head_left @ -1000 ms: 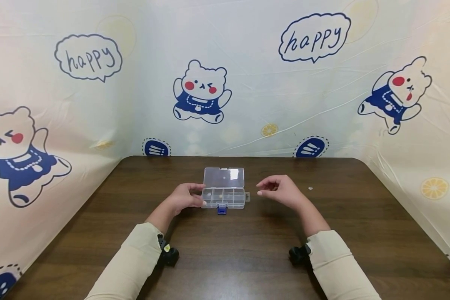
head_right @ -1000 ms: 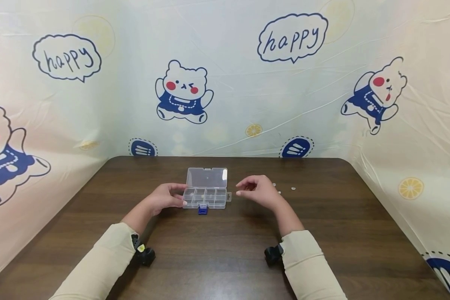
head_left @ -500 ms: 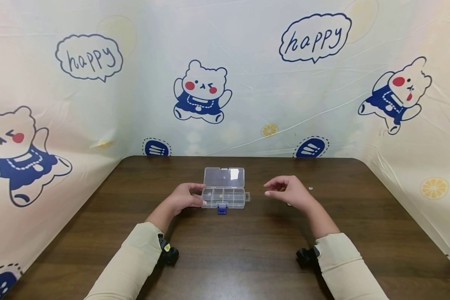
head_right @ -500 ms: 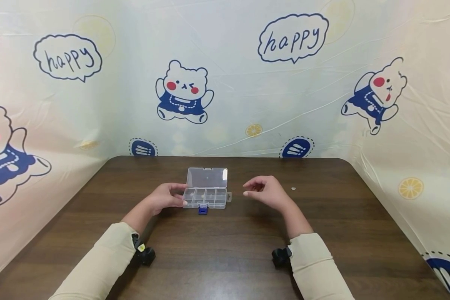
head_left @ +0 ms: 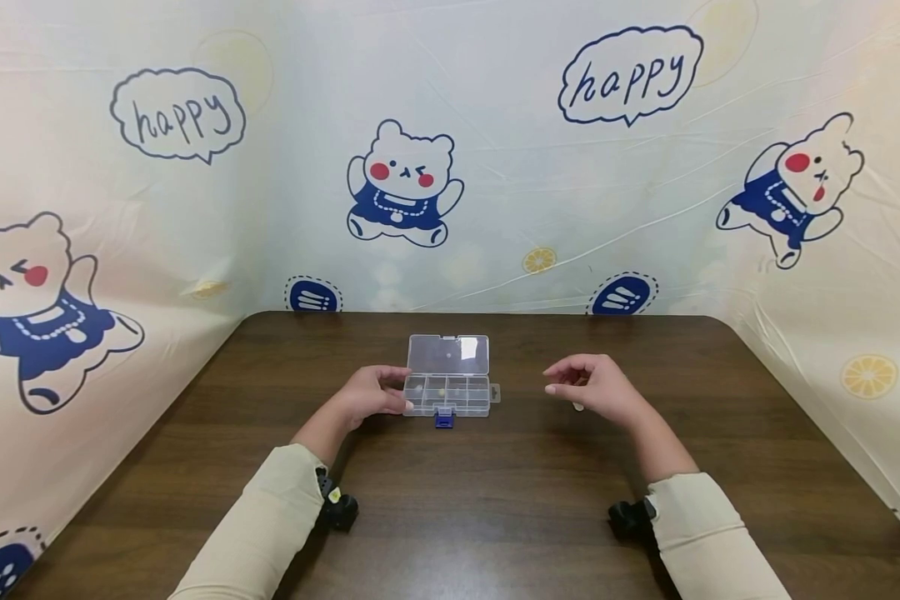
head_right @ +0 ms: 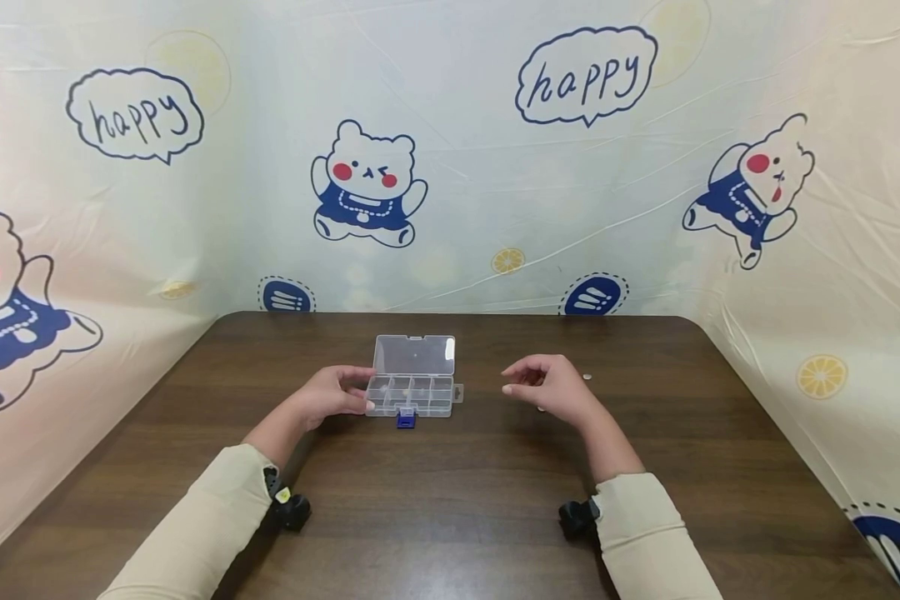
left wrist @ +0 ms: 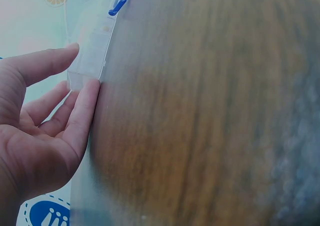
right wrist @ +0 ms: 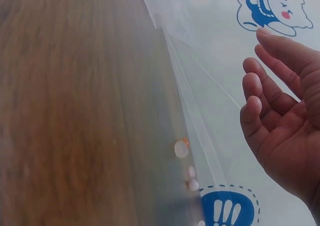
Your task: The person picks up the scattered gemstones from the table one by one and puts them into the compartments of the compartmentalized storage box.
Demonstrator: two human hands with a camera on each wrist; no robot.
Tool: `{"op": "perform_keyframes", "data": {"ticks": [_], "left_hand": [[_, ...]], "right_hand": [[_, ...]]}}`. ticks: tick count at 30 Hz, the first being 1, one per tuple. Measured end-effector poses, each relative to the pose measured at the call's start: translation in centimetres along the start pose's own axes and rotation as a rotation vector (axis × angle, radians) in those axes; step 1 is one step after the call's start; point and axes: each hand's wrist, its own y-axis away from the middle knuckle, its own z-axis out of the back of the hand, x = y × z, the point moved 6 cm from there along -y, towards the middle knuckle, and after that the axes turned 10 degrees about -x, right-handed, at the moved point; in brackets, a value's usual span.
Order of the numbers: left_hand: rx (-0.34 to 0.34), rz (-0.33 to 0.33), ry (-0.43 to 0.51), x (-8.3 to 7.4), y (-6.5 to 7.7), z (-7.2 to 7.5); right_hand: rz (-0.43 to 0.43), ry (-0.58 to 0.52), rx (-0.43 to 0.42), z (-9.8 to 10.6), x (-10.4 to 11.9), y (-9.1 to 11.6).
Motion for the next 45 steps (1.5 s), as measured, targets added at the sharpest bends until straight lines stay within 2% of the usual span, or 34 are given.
{"op": "perform_keyframes", "data": {"ticks": [12, 31, 37, 45], "left_hand": [[-0.006, 0.005, 0.002, -0.1, 0.1, 0.0], [-0.002, 0.003, -0.007, 0.0, 0.0, 0.0], [-0.004, 0.005, -0.008, 0.2, -0.1, 0.0], [-0.005, 0.005, -0.001, 0.0, 0.1, -0.1]], "right_hand": [[0.026, 0.000, -0.014, 1.4, -1.4, 0.4], [-0.062, -0.013, 0.024, 2.7, -4.0, 0.7], [-0.128, -0.002, 0.088, 2.8, -5.4, 0.4], [-0.143, 0.018, 0.206, 2.4, -6.3, 0.0]]}}
